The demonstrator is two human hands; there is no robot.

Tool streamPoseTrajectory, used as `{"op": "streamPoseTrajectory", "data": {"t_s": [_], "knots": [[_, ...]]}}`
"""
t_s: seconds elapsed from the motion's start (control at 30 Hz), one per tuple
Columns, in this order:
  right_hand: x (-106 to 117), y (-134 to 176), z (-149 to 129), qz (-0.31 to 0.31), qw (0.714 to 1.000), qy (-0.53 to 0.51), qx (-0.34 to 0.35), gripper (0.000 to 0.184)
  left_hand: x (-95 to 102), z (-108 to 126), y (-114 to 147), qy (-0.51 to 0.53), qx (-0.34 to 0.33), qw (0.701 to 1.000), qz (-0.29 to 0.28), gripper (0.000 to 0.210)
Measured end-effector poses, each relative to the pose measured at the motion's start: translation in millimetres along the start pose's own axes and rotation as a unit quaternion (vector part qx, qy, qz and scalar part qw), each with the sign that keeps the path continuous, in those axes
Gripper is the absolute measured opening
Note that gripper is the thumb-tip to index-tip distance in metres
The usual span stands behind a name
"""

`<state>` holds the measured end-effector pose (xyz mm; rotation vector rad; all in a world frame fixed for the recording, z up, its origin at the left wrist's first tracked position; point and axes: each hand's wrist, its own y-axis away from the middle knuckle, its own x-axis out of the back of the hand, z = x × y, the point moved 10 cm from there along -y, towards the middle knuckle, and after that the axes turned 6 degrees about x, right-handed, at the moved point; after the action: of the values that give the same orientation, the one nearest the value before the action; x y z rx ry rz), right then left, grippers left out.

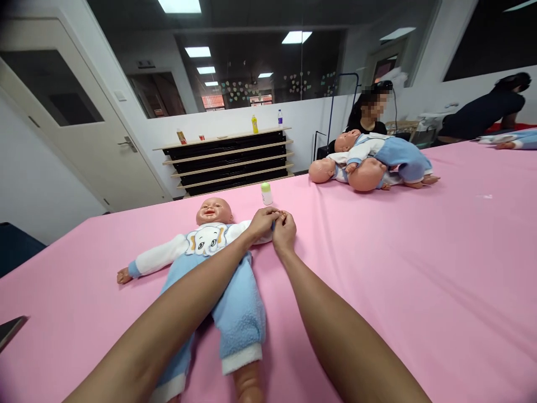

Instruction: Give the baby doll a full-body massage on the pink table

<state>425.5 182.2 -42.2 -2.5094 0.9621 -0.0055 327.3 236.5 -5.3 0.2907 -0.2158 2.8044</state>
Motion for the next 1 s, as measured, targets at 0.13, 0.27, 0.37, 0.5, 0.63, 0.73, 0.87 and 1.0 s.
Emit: {"op": "streamPoseTrajectory", "data": {"t_s": [0.13,0.27,0.37,0.5,0.63,0.73,0.87,1.0], "knots": [[2,0,-1,0.010,0.999,0.036,-0.002,0.025,2.2,-6,2,-0.019,-0.016,1.000,0.001,0.014],[8,0,-9,0.016,0.997,0.078,0.009,0.028,2.7,-4,0,-0.023,-0.035,0.999,-0.001,0.020],[10,0,-16,0.014,0.994,0.105,0.020,0.031,-0.6,-2,-1,-0.015,-0.054,0.998,-0.016,0.026],[11,1,-20,0.006,0.990,0.135,0.028,0.037,-2.4,-3,-1,-0.026,-0.065,0.997,-0.029,0.023],[2,5,-26,-0.024,0.992,0.114,0.058,0.038,5.2,-2,0,-0.024,-0.068,0.997,0.000,0.024],[-4,7,-29,-0.037,0.991,0.101,0.077,0.035,10.4,1,2,-0.028,-0.077,0.996,0.020,0.024],[1,6,-24,-0.020,0.988,0.143,0.058,0.034,12.4,3,6,-0.048,-0.080,0.995,0.031,0.031],[11,2,-18,0.008,0.986,0.167,0.026,0.036,8.8,4,7,-0.066,-0.084,0.994,0.026,0.021]]}}
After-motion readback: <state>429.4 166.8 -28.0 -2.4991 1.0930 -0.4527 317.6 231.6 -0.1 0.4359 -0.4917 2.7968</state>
